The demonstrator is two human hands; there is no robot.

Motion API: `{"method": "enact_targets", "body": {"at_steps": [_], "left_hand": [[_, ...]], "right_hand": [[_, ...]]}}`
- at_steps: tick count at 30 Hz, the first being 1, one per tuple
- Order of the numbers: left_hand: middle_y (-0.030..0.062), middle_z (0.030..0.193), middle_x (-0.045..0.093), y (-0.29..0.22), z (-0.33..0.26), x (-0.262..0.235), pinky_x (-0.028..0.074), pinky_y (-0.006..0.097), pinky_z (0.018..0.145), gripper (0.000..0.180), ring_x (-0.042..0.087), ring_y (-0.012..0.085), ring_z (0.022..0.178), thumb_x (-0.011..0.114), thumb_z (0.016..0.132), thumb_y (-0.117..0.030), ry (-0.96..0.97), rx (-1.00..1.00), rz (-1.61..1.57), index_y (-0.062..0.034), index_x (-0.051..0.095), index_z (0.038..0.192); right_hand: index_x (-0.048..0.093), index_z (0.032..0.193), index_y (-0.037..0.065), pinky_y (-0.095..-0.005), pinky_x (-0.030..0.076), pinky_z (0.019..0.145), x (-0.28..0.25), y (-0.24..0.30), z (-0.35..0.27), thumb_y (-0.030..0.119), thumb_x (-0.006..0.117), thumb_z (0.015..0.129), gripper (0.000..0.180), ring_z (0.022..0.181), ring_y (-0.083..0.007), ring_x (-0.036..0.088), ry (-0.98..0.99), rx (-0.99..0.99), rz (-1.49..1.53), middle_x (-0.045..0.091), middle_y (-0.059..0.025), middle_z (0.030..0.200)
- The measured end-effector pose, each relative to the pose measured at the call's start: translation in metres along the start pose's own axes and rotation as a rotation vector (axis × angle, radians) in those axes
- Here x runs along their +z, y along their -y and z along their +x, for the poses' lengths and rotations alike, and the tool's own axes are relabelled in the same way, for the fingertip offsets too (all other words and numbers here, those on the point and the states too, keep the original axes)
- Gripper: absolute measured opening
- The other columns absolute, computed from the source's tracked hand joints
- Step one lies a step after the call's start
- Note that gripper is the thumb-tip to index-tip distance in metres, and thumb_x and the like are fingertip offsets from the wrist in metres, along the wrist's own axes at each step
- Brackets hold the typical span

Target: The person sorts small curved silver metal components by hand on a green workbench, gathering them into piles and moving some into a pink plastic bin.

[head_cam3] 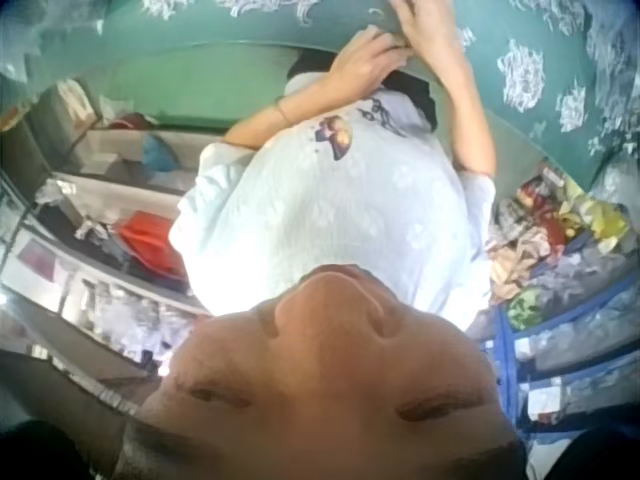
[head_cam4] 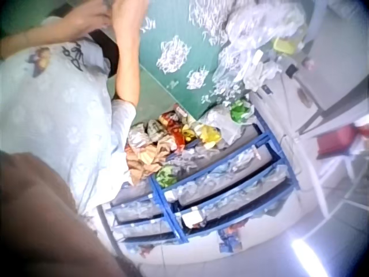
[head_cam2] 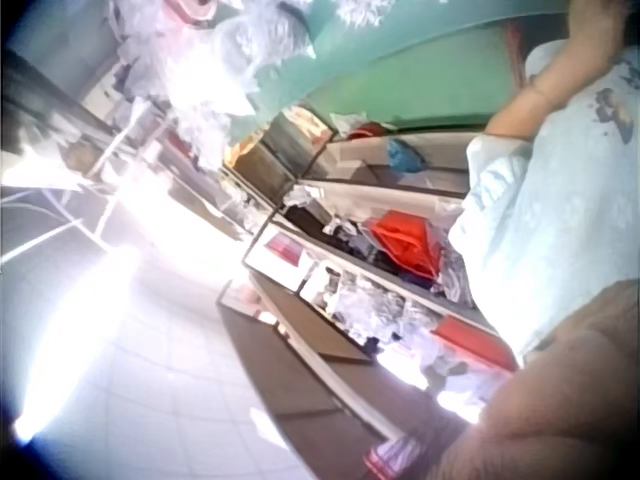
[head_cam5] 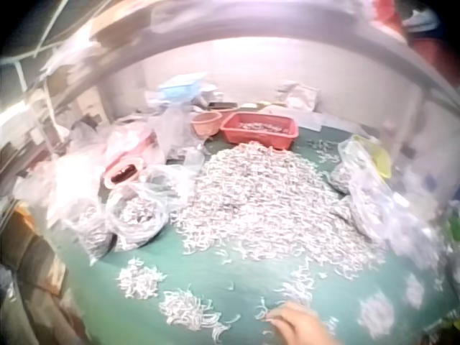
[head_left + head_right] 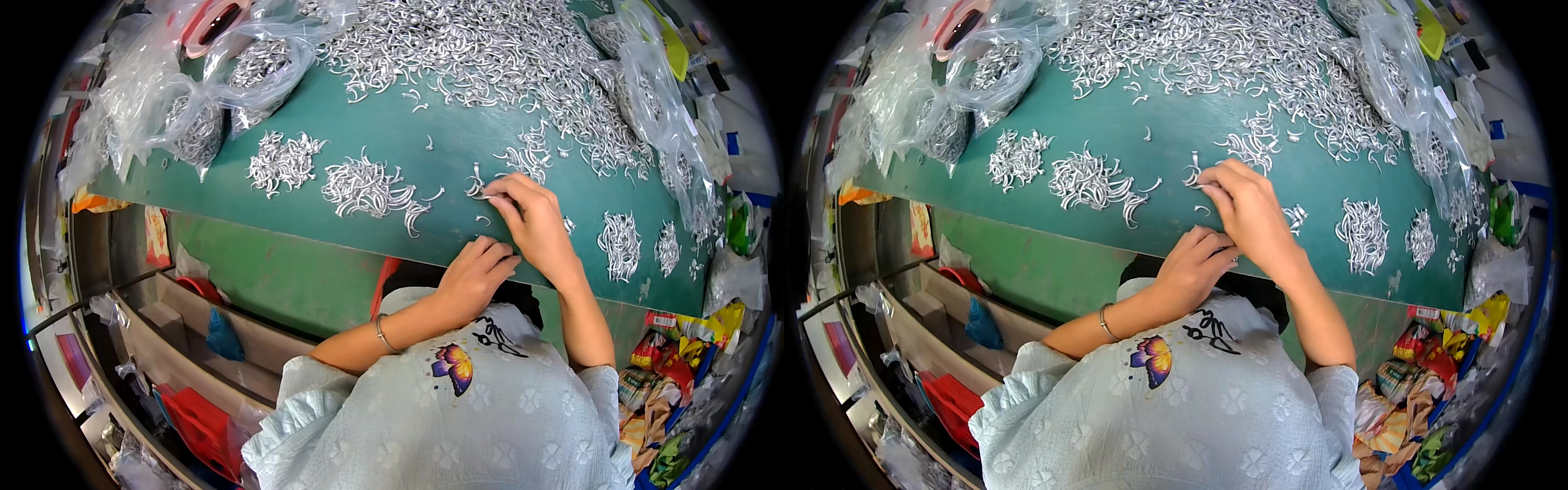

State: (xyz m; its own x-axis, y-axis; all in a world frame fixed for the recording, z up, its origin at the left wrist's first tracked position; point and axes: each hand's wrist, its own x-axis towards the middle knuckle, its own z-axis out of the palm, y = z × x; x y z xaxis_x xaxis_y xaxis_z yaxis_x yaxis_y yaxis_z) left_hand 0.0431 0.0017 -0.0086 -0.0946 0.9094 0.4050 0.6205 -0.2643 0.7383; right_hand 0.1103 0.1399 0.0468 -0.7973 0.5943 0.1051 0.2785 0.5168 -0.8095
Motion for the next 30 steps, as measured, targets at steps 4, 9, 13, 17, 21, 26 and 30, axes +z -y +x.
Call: {"method": "enact_targets", "body": {"at_steps": [4,9,13,17,21,26,30], "left_hand": [[0.0107,0.104,0.059,0.001,-0.001,0.000,0.047,0.039,0.078,0.032,0.054,0.0288,0.095,0.069,0.072,-0.001,-0.006,-0.007,-0.008,-0.0001,0.066,0.104],[0.0116,0.101,0.060,0.003,0.002,-0.004,0.047,0.040,0.080,0.030,0.055,0.0301,0.093,0.070,0.073,-0.002,0.009,0.012,0.018,-0.0004,0.066,0.103],[0.0134,0.100,0.060,0.001,0.007,-0.005,0.047,0.042,0.078,0.029,0.056,0.0339,0.091,0.073,0.069,0.003,0.008,-0.009,0.031,0.0010,0.066,0.098],[0.0110,0.099,0.060,-0.002,0.014,-0.007,0.046,0.040,0.079,0.030,0.056,0.0306,0.091,0.072,0.074,0.001,0.063,-0.010,0.045,0.0004,0.067,0.103],[0.0110,0.097,0.061,-0.005,0.016,-0.006,0.046,0.040,0.078,0.028,0.056,0.0304,0.089,0.071,0.075,0.003,0.058,-0.007,0.037,0.0002,0.067,0.103],[0.0112,0.098,0.061,-0.005,0.014,-0.007,0.046,0.039,0.078,0.028,0.056,0.0306,0.088,0.071,0.075,0.004,0.048,-0.010,0.045,0.0004,0.067,0.102],[0.0114,0.098,0.061,-0.007,0.014,-0.010,0.046,0.039,0.078,0.029,0.056,0.0310,0.089,0.071,0.075,0.003,0.072,-0.031,0.044,0.0002,0.067,0.103]], "right_hand": [[0.062,0.095,-0.003,-0.0349,0.047,0.066,-0.007,0.001,-0.006,-0.003,0.059,0.088,0.008,0.071,-0.0284,0.059,-0.003,0.116,0.017,0.062,-0.0149,0.086],[0.062,0.098,-0.002,-0.0329,0.050,0.073,-0.012,-0.008,-0.015,-0.004,0.058,0.088,0.011,0.079,-0.0279,0.063,-0.055,0.048,-0.051,0.064,-0.0151,0.090],[0.062,0.099,0.000,-0.0409,0.048,0.074,-0.004,-0.012,-0.024,0.000,0.058,0.088,0.011,0.085,-0.0364,0.059,-0.039,-0.100,-0.055,0.060,-0.0165,0.091],[0.061,0.098,-0.001,-0.0410,0.048,0.075,-0.023,-0.011,-0.040,0.000,0.058,0.089,0.010,0.085,-0.0360,0.059,-0.142,0.040,-0.027,0.059,-0.0160,0.091],[0.062,0.098,0.000,-0.0416,0.049,0.075,-0.068,-0.027,-0.070,0.001,0.057,0.088,0.011,0.085,-0.0370,0.061,-0.324,0.150,-0.103,0.061,-0.0176,0.092],[0.064,0.092,-0.002,-0.0371,0.050,0.071,-0.126,-0.075,-0.127,0.002,0.063,0.086,0.007,0.079,-0.0319,0.064,-0.744,0.412,-0.388,0.065,-0.0180,0.088],[0.065,0.093,-0.001,-0.0348,0.049,0.070,-0.173,-0.118,-0.161,0.002,0.068,0.083,0.011,0.075,-0.0246,0.062,-0.914,0.490,-0.709,0.065,-0.0150,0.086]]}}
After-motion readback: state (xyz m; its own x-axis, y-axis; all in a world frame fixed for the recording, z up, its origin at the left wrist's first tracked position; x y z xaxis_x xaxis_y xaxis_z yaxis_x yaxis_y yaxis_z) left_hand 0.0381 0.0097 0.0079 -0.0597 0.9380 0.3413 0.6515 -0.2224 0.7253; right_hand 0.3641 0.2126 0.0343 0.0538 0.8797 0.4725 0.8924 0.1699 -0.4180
